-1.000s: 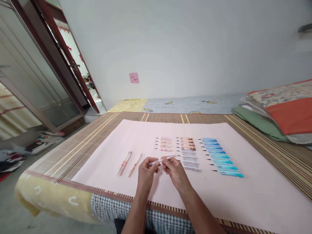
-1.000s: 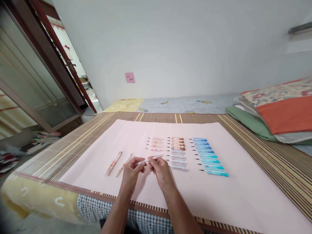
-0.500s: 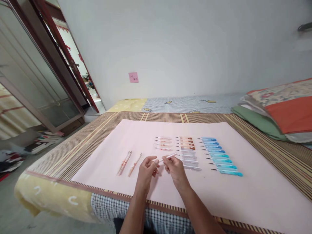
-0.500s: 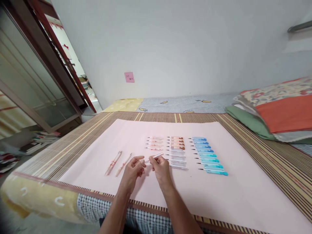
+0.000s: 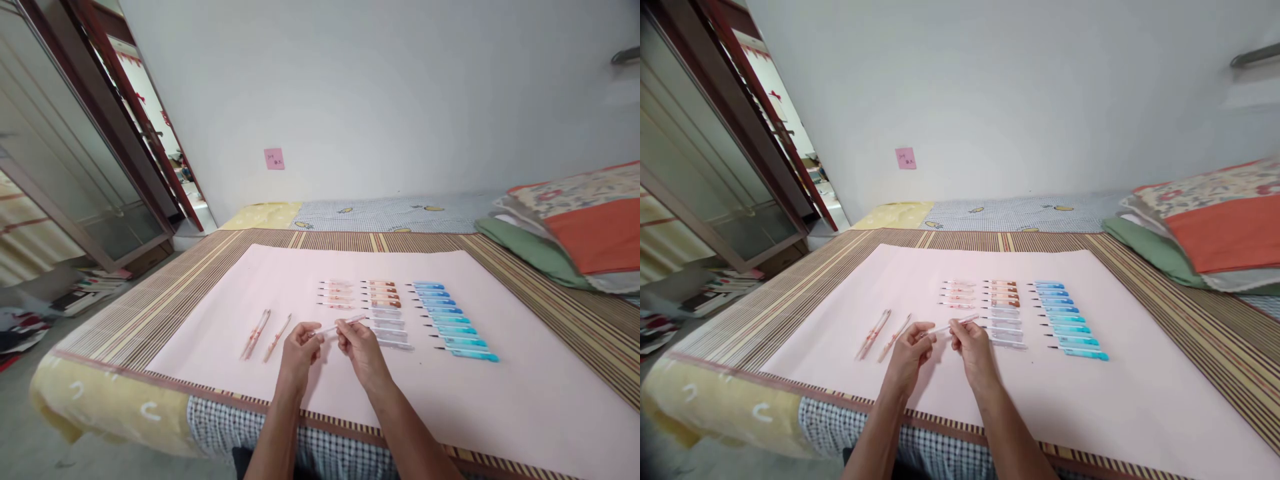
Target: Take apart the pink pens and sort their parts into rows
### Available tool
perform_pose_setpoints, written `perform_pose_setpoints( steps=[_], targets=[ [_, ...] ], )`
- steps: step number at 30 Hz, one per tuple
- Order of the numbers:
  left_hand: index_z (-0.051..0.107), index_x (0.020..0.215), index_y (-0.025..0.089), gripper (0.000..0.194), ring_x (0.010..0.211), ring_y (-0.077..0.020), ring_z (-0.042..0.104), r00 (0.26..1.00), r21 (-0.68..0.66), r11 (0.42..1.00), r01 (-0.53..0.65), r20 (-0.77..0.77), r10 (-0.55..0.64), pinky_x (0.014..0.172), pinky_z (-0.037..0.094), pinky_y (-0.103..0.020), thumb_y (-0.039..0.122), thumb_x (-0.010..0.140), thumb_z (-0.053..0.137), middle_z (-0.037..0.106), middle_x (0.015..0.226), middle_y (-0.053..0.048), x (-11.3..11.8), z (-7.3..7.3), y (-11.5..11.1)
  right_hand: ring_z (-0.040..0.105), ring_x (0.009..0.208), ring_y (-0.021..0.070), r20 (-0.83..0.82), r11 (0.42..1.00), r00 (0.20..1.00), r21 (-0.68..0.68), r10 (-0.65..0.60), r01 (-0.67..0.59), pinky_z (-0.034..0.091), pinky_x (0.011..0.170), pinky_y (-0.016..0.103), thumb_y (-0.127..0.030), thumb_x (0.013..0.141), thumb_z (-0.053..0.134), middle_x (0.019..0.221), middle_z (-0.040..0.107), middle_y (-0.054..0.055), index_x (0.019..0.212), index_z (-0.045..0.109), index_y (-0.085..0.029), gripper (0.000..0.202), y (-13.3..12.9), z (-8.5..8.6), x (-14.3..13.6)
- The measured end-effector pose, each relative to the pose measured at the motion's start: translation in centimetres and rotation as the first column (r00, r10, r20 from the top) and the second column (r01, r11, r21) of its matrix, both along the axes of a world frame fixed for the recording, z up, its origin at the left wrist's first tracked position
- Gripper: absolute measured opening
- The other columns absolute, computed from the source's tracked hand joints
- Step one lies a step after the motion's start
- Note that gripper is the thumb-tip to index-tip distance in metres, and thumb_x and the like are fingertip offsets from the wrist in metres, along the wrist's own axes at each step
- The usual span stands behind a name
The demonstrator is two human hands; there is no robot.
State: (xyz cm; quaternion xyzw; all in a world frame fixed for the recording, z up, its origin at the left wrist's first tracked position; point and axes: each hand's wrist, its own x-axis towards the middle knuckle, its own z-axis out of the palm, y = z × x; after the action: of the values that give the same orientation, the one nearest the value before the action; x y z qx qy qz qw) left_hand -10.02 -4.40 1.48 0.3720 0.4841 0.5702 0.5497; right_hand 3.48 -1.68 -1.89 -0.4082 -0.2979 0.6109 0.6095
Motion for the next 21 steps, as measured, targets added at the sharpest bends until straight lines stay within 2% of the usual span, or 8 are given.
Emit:
perform_pose_setpoints(
  steps=[3, 6, 9, 12, 14, 16, 19, 21],
  targets=[
    [0.064, 0.07, 0.015, 0.051, 0.041, -0.006, 0.04, 1.0, -0.053, 0.999, 0.0, -0.03, -0.002, 0.045, 0.024, -0.021, 0.062, 0.069, 0.081, 0.058, 0.054, 0.001, -0.12, -0.27, 0.02, 0.046, 0.053, 0.0085, -0.029, 0.999, 0.999, 0.017, 0.032, -0.032, 0.033, 0.052, 0.024, -0.056, 0.059, 0.093, 0.059, 0.06, -0.002, 0.067, 0.069, -0.017, 0.046, -0.13, 0.2, -0.07],
    [0.068, 0.079, 0.012, 0.063, 0.039, -0.0079, 0.042, 1.0, -0.15, 0.989, -0.01, 0.012, 0.012, 0.043, 0.023, -0.022, 0.075, 0.076, 0.067, 0.058, 0.051, -0.001, -0.25, -0.17, -0.03, 0.046, 0.054, 0.0084, -0.042, 0.999, 0.998, 0.017, 0.038, -0.037, 0.034, 0.052, 0.025, -0.054, 0.059, 0.093, 0.061, 0.062, -0.001, 0.068, 0.07, -0.017, 0.045, -0.28, 0.44, -0.05],
    [0.07, 0.104, 0.013, 0.064, 0.046, -0.009, 0.051, 0.991, -0.094, 0.994, 0.048, 0.128, -0.036, 0.045, 0.027, -0.021, 0.065, 0.069, 0.081, 0.068, 0.066, -0.003, -0.41, 0.18, -0.02, 0.047, 0.054, 0.0086, -0.053, 1.0, 0.998, -0.011, 0.018, -0.018, 0.034, 0.052, 0.025, -0.054, 0.056, 0.094, 0.061, 0.062, -0.001, 0.067, 0.069, -0.017, 0.047, -0.29, 0.46, 0.03],
    [0.071, 0.095, 0.013, 0.056, 0.051, -0.0089, 0.055, 0.985, -0.012, 0.996, 0.088, 0.148, -0.086, 0.047, 0.031, -0.02, 0.044, 0.056, 0.095, 0.07, 0.071, -0.004, -0.52, 0.15, 0.11, 0.047, 0.054, 0.0086, -0.063, 1.0, 0.998, -0.016, 0.025, -0.026, 0.035, 0.053, 0.025, -0.053, 0.056, 0.094, 0.062, 0.062, -0.001, 0.068, 0.07, -0.017, 0.045, -0.28, 0.53, 0.08],
    [0.07, 0.08, 0.012, 0.047, 0.046, -0.0075, 0.051, 0.992, -0.039, 0.998, 0.058, 0.117, -0.053, 0.046, 0.029, -0.02, 0.047, 0.058, 0.093, 0.067, 0.064, -0.003, -0.54, -0.16, 0.25, 0.047, 0.055, 0.0086, -0.064, 0.999, 0.997, -0.003, 0.045, -0.046, 0.035, 0.053, 0.025, -0.052, 0.058, 0.094, 0.063, 0.063, 0.0, 0.069, 0.071, -0.016, 0.043, -0.34, 0.67, 0.07],
    [0.068, 0.072, 0.011, 0.052, 0.042, -0.0072, 0.047, 0.996, -0.131, 0.991, 0.024, 0.086, -0.013, 0.043, 0.027, -0.021, 0.06, 0.068, 0.084, 0.063, 0.057, -0.004, -0.54, -0.48, 0.36, 0.048, 0.056, 0.0086, -0.061, 0.998, 0.996, 0.008, 0.064, -0.063, 0.035, 0.054, 0.025, -0.05, 0.059, 0.093, 0.064, 0.063, 0.0, 0.069, 0.072, -0.016, 0.042, -0.42, 0.82, 0.05],
    [0.072, 0.085, 0.009, 0.062, 0.041, -0.0089, 0.047, 0.995, -0.209, 0.978, 0.005, 0.096, 0.016, 0.042, 0.027, -0.022, 0.071, 0.075, 0.072, 0.064, 0.057, -0.004, -0.59, -0.61, 0.41, 0.047, 0.055, 0.0083, -0.062, 0.999, 0.997, -0.005, 0.048, -0.048, 0.034, 0.053, 0.025, -0.05, 0.058, 0.094, 0.064, 0.064, 0.0, 0.068, 0.072, -0.016, 0.042, -0.42, 0.88, 0.06],
    [0.072, 0.102, 0.011, 0.059, 0.044, -0.0085, 0.05, 0.99, -0.138, 0.99, 0.008, 0.137, 0.011, 0.044, 0.03, -0.021, 0.062, 0.072, 0.081, 0.068, 0.066, -0.003, -0.66, -0.47, 0.39, 0.047, 0.053, 0.0084, -0.062, 0.999, 0.998, -0.019, 0.027, -0.029, 0.033, 0.053, 0.025, -0.051, 0.056, 0.095, 0.063, 0.064, 0.0, 0.067, 0.071, -0.016, 0.043, -0.32, 0.78, 0.08]
  ],
)
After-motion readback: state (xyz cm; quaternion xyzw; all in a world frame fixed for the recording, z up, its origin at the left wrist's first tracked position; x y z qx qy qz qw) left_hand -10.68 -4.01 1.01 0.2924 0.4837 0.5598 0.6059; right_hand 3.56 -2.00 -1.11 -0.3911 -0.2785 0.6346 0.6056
